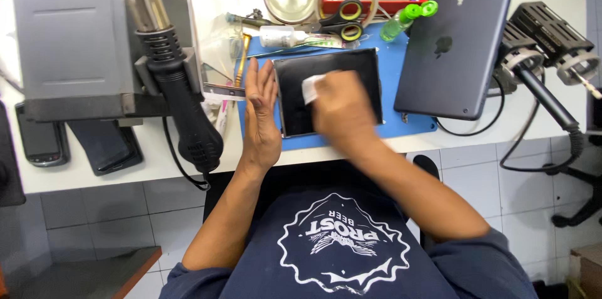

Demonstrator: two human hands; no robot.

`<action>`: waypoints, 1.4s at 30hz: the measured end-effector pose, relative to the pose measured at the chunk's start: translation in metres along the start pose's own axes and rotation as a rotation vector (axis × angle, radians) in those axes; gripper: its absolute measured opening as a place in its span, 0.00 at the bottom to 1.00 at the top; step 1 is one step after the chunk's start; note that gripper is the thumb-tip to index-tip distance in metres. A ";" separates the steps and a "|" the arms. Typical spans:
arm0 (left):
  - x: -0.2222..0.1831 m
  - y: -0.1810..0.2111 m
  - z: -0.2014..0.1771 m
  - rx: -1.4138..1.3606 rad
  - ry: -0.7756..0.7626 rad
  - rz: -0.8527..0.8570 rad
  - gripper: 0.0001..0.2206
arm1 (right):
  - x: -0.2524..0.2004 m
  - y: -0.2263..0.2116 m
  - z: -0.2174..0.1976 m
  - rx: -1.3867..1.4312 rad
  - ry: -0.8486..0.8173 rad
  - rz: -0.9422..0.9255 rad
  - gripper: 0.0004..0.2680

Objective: The person cleans a tablet screen using a spray bottle and a white cloth. They spray the screen, wipe it thoroughly, and then clean the back of the tablet. The person also wipes the edges and corners of the device.

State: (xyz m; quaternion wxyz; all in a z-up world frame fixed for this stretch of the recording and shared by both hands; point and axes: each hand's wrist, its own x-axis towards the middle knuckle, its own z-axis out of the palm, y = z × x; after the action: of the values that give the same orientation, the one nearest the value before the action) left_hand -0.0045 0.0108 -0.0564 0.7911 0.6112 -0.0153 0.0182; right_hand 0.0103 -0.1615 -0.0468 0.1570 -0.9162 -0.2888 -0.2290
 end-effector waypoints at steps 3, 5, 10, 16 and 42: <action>0.001 0.004 0.005 0.032 -0.030 0.023 0.40 | -0.008 -0.012 -0.009 0.102 -0.010 -0.064 0.06; 0.000 0.011 0.007 0.108 -0.045 0.038 0.39 | -0.025 0.009 -0.017 0.074 -0.097 -0.026 0.05; -0.003 0.014 0.010 0.161 -0.046 0.035 0.38 | -0.008 0.025 -0.018 -0.144 -0.073 0.126 0.06; 0.002 0.016 0.013 0.221 -0.058 0.041 0.37 | -0.019 0.017 -0.043 -0.233 -0.152 0.144 0.04; 0.002 0.017 0.009 0.275 -0.062 0.037 0.35 | 0.024 0.014 0.006 -0.248 -0.046 0.219 0.04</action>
State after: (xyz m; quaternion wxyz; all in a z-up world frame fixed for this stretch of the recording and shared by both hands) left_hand -0.0030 0.0063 -0.0371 0.6987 0.7137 -0.0482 0.0158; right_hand 0.0386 -0.1586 -0.0419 0.0599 -0.9596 -0.1604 -0.2235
